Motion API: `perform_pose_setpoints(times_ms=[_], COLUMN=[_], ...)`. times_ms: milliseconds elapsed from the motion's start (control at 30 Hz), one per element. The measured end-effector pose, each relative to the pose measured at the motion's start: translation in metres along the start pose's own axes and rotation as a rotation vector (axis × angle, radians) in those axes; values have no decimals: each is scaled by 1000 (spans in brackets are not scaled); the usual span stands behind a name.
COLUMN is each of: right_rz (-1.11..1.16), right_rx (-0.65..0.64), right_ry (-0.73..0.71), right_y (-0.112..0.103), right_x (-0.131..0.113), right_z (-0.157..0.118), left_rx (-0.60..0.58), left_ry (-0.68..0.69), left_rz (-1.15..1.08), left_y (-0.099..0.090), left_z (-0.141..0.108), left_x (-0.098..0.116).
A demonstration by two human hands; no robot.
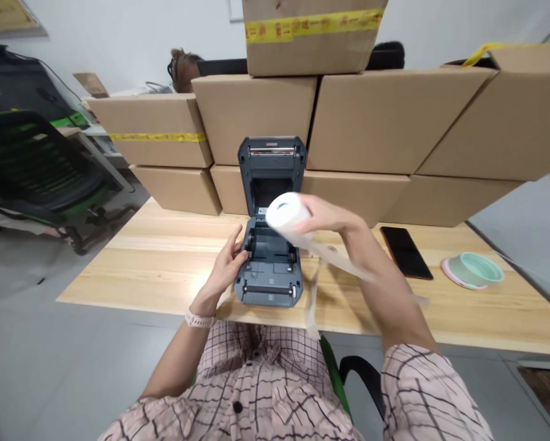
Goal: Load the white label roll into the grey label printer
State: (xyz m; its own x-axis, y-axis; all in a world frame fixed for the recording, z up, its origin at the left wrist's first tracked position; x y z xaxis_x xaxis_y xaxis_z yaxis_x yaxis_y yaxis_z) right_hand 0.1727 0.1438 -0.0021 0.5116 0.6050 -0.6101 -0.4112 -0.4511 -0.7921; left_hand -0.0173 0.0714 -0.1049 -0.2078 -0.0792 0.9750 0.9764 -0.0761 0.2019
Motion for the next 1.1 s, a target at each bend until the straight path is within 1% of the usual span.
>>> perform_pose_setpoints(times_ms=[67, 100, 167, 267, 367, 433, 500, 533, 600, 667, 733, 800, 867, 967, 1100], right_rz=[-218, -328, -494, -601, -629, -632, -636, -637, -616, -547, -462, -426, -432, -456, -483], right_rx=[-131, -193, -297, -381, -393, -392, -382, -357, -251, -145, -116, -130, -100, -7, 68], right_ry=[-4, 0, 16, 83, 143, 153, 149, 135, 58, -51, -119, -105, -69, -43, -49], right_y=[18, 28, 49, 70, 81, 85, 86, 85, 80, 79, 91, 110, 127, 142, 148], right_x=[-29, -38, -44, -31, -17, -13, -14, -18, -34, -57, -74, -82, -86, -90, -93], right_z=[21, 29, 41, 50, 56, 57, 52, 46, 29, 2, -30, -57, -73, -81, -79], left_rx=[-6, -7, -3, 7, 17, 21, 20, 18, 17, 12, 9, 10, 16, 24, -7], left_ry=[-4, -3, -2, 0, 4, 7, 8, 10, 20, 32, 42, 47, 43, 23, -5], left_rz=[-2, 1, 19, 60, 91, 97, 93, 86, 67, 47, 28, 12, 7, 32, 56], left_y=[-1, -1, -3, -4, -5, -5, -4, -4, -4, -3, -2, -1, 2, 9, 19], left_z=[0, 0, 0, 0, 0, 0, -1, -1, -1, 0, 0, 1, 1, -3, -10], left_x=[-2, -3, -4, -4, -3, -3, -3, -4, -5, -7, -8, -6, -3, 4, 7])
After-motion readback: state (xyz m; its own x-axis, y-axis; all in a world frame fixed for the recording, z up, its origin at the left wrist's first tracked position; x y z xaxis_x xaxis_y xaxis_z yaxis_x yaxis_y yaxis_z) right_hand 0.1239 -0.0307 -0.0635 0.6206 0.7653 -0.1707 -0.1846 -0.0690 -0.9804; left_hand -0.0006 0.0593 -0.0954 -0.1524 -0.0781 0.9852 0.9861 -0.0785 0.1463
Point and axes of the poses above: each hand's wrist, its own z-axis towards the middle knuckle, its own y-axis out of the palm, x = y × z, the point moved 10 cm from there along z, towards the middle knuckle, and after that the axes turned 11 degrees about -z, right-handed, at the moved point
